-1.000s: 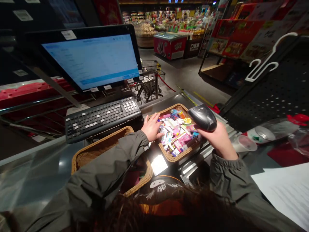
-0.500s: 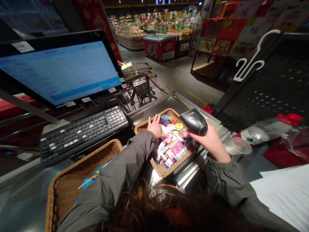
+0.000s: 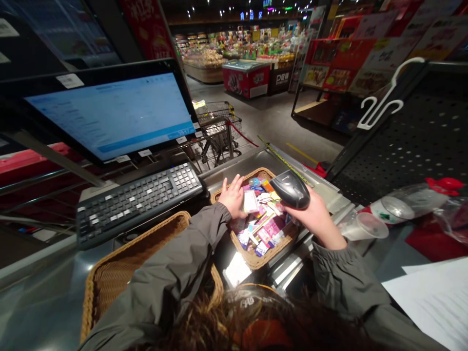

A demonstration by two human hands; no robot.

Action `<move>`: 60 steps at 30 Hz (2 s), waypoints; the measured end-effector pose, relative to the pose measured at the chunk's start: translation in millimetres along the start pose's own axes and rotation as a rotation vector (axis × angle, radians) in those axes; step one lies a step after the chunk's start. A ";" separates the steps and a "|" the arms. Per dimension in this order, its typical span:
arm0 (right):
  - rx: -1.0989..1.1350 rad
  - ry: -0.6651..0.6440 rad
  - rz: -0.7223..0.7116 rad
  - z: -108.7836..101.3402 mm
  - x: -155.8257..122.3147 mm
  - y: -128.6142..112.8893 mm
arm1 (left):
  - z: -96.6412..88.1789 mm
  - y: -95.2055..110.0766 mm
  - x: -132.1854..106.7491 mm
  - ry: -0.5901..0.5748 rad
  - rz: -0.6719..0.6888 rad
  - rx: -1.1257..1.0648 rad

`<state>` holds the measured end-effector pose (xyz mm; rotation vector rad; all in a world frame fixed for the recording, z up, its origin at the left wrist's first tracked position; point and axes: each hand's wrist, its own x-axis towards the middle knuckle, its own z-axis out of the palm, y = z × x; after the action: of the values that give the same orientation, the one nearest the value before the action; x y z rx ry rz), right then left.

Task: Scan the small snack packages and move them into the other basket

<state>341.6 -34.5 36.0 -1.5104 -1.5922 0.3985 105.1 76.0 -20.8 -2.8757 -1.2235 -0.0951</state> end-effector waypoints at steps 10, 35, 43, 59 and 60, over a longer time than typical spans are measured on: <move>-0.025 -0.099 -0.298 35.9 1.6 -65.5 | -108.4 -34.6 -124.7 0.448 -0.146 0.217; -0.078 -0.405 -0.720 128.3 -40.8 -217.4 | -142.3 -75.8 -310.9 0.551 -0.530 0.360; -0.075 -0.442 -0.727 128.6 -53.1 -223.9 | -139.0 -79.3 -319.4 0.547 -0.532 0.348; -0.076 -0.431 -0.752 126.0 -53.9 -218.3 | -136.5 -77.3 -318.1 0.558 -0.511 0.346; -0.073 -0.429 -0.749 126.1 -53.6 -216.9 | -135.2 -76.9 -318.0 0.562 -0.509 0.342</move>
<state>100.6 -87.7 106.2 -0.7993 -2.3843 0.2376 -177.1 -104.5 93.7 -1.9920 -1.5943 -0.5843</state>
